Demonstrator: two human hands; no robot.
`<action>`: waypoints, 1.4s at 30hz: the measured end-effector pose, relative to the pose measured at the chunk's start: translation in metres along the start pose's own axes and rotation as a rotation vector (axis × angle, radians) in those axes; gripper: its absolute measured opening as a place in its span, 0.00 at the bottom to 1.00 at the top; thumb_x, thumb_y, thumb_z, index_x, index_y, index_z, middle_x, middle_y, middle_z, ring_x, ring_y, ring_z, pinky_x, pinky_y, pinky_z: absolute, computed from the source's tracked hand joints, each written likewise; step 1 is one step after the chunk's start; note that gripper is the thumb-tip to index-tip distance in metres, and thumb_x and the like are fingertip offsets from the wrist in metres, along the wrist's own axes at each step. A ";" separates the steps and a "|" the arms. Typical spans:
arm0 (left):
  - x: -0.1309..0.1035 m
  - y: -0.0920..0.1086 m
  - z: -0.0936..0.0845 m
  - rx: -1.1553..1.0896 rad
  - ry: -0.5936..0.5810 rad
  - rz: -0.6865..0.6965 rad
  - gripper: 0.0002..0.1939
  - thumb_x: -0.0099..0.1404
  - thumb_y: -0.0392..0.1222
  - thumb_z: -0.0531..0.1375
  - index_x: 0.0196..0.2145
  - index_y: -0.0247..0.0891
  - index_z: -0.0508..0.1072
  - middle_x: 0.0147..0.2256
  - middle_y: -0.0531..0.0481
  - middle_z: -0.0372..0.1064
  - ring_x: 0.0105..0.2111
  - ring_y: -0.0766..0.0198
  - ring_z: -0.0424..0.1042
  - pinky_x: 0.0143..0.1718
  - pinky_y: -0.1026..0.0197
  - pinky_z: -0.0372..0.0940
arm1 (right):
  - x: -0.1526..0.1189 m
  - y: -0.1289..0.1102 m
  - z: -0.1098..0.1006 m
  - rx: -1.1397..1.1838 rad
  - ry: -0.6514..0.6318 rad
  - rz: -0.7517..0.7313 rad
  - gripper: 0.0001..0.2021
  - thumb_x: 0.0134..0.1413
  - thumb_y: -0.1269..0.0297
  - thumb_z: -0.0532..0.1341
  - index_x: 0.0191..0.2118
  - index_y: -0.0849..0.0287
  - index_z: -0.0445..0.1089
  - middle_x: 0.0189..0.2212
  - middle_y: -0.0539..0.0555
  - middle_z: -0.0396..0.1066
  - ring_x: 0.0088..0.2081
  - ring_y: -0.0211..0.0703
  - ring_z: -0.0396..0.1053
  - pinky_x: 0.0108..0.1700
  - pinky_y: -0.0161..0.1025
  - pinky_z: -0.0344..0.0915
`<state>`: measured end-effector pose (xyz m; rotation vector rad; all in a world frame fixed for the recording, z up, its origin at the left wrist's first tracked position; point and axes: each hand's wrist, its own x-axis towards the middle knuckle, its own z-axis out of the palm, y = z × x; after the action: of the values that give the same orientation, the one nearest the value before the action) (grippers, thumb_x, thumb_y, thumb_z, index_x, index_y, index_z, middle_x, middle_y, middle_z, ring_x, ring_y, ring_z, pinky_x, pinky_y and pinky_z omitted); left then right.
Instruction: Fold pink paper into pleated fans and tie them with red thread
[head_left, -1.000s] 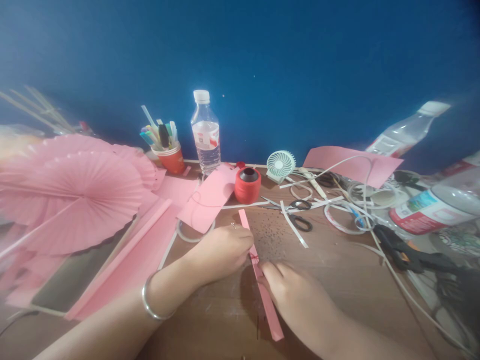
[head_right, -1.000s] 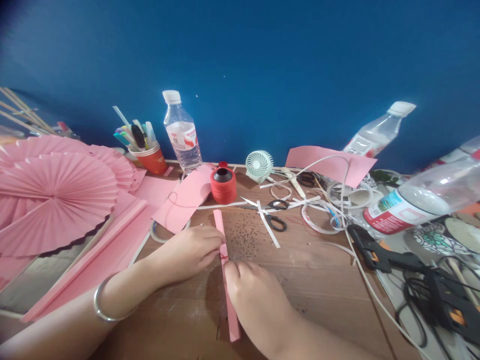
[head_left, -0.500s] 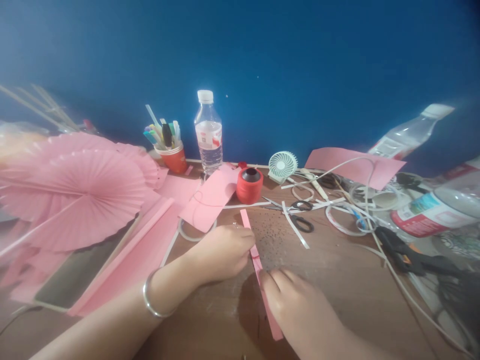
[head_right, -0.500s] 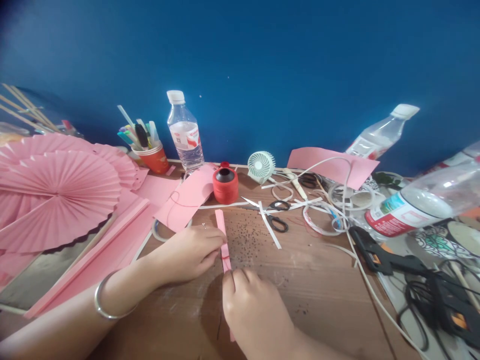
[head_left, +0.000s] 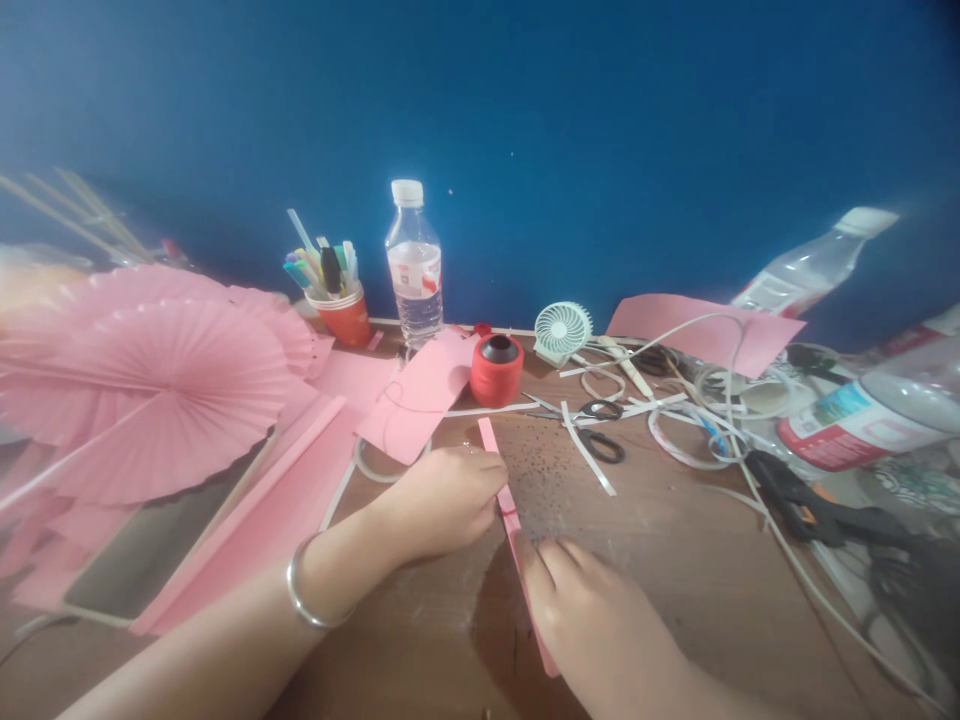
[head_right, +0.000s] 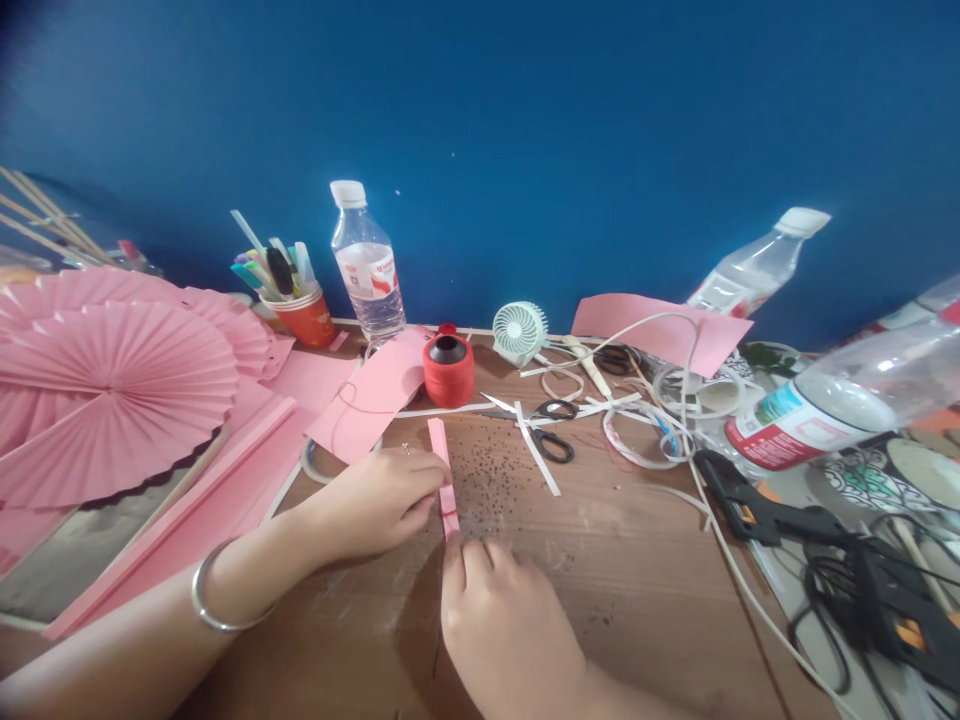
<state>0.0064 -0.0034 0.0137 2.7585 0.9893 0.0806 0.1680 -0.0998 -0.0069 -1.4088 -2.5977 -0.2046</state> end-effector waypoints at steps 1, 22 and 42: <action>0.000 0.000 0.000 0.001 0.003 0.003 0.06 0.54 0.31 0.49 0.25 0.37 0.63 0.26 0.51 0.66 0.28 0.63 0.67 0.28 0.62 0.61 | 0.000 0.000 0.000 0.006 -0.005 -0.002 0.12 0.34 0.78 0.63 0.31 0.63 0.67 0.20 0.51 0.66 0.20 0.43 0.65 0.16 0.37 0.60; 0.000 0.000 0.002 0.005 0.018 0.025 0.07 0.54 0.31 0.48 0.27 0.35 0.66 0.28 0.50 0.67 0.29 0.63 0.67 0.29 0.62 0.62 | 0.002 0.002 0.016 -0.036 0.010 -0.009 0.17 0.40 0.84 0.52 0.39 0.65 0.66 0.21 0.52 0.66 0.22 0.40 0.65 0.22 0.35 0.57; -0.001 -0.004 0.015 0.084 0.144 0.168 0.07 0.54 0.31 0.49 0.23 0.36 0.64 0.24 0.51 0.63 0.26 0.64 0.63 0.26 0.61 0.58 | 0.007 0.022 0.021 0.175 0.183 0.045 0.11 0.45 0.81 0.50 0.25 0.59 0.65 0.18 0.50 0.64 0.21 0.40 0.63 0.25 0.36 0.51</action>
<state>0.0045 -0.0039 -0.0018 2.9439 0.8088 0.2730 0.1813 -0.0778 -0.0254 -1.3209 -2.3708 -0.0930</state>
